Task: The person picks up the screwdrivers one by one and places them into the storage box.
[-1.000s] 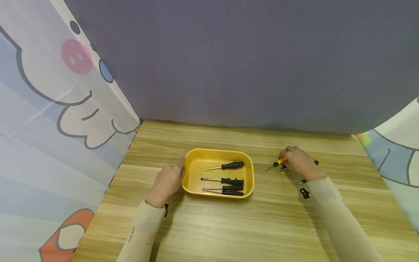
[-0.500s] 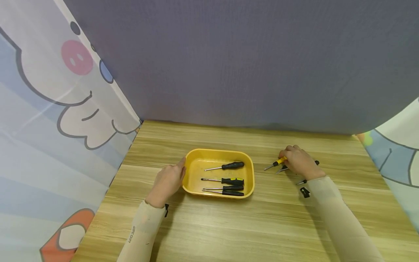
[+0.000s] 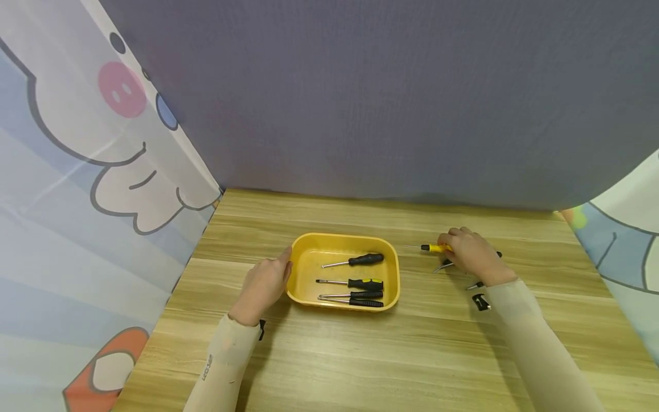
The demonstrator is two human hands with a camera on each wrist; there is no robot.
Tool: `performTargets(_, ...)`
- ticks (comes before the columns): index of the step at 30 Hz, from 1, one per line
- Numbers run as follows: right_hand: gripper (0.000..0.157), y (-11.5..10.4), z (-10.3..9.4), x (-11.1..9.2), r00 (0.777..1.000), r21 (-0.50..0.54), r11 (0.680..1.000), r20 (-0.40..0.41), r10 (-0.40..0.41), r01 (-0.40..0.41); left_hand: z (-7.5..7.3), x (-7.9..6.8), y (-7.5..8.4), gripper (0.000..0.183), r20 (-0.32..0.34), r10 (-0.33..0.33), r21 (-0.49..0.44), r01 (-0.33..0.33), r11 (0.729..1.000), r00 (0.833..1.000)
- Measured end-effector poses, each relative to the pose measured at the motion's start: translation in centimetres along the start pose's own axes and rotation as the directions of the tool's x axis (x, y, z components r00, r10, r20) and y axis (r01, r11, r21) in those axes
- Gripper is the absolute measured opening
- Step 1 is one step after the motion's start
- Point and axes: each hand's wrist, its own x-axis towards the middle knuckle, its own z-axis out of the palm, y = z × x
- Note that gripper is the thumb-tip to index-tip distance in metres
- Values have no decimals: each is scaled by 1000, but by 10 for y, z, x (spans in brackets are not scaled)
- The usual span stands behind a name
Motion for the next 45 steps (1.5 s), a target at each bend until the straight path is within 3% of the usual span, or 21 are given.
performTargets(8, 23, -14, -17, 4, 997, 14, 998, -57, -53, 54, -1, 1, 0, 40, 13, -8, -3, 8, 1000, 1000)
performTargets(21, 24, -48, -42, 17, 993, -43, 995, -64, -97, 94, 0, 4, 0, 40, 15, -12, -6, 12, 1000, 1000)
performTargets(26, 22, -65, -41, 26, 992, -67, 990, -36, -124, 122, -1, 3, 0, 41, 21, -12, -11, 12, 1000, 1000)
performTargets(33, 20, -92, -39, 40, 982, -57, 983, -61, -178, 174, 0, 1, -2, 41, 19, -12, -10, 12, 1000, 1000)
performTargets(40, 19, -124, -38, 57, 979, -49, 977, 12, -205, 205, -1, 0, -3, 42, 16, -17, -11, 17, 1000, 1000)
performTargets(45, 18, -141, -26, 65, 970, -29, 970, 38, -241, 242, -2, -1, -2, 42, 16, -23, -12, 24, 1000, 1000)
